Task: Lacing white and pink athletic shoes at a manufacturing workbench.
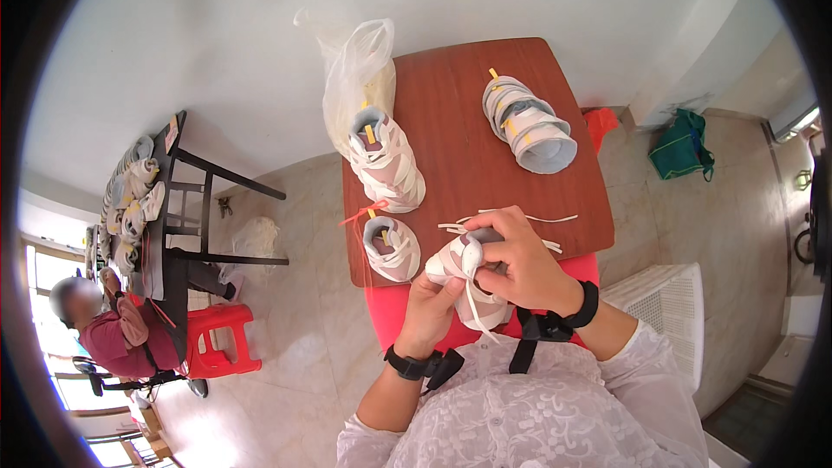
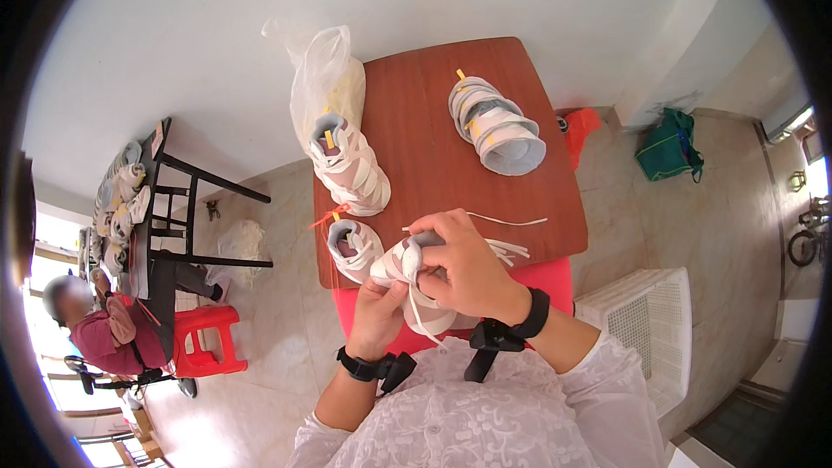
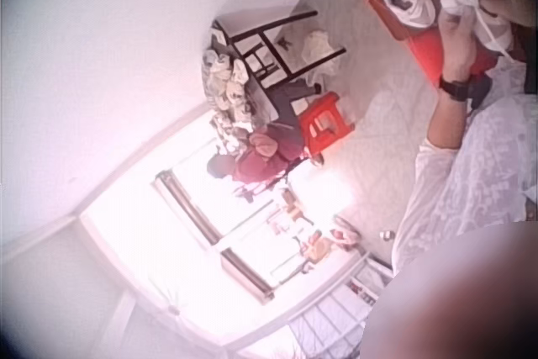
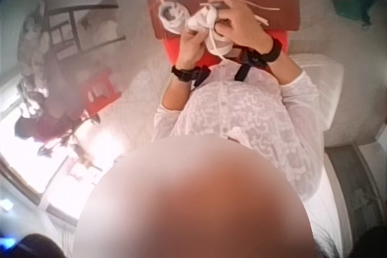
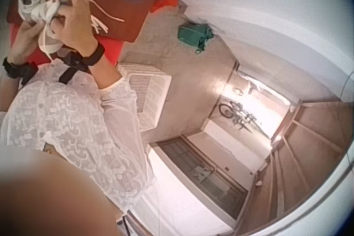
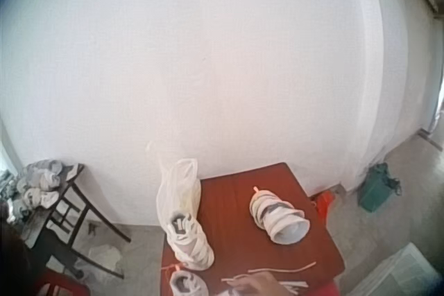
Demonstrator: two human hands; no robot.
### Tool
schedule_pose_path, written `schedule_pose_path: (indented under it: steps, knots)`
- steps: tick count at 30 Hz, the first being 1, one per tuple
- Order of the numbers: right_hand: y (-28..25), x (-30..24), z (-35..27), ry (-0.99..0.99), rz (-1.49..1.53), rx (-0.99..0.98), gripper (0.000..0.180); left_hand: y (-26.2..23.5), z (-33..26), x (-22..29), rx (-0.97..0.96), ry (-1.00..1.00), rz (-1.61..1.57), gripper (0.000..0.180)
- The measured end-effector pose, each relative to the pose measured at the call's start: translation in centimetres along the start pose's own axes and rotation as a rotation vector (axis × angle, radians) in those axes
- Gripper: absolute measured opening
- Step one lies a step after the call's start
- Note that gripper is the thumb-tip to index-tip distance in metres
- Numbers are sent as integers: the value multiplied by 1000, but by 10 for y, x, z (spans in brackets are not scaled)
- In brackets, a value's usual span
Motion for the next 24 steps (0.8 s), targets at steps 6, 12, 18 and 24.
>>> schedule_pose_path:
  steps: [6,12,18,24]
  knots:
    - [4,10,-6,137,72,38,17,7,-3,3,57,8,65,33]
    - [-9,23,-8,253,180,-97,13,1,-1,10,150,15,177,33]
    - [-19,24,-6,284,259,-36,11,2,1,16,127,51,279,33]
    - [-10,10,3,60,86,-26,15,9,1,20,95,68,326,32]
Point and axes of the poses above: each hand's wrist, its own z-axis towards the middle knuckle, its own y-axis out of the palm, x = y × z, the point moved 3 cm from there along z, towards the middle knuckle, and after that the axes turned 4 degrees about z, right-handed, at the moved point
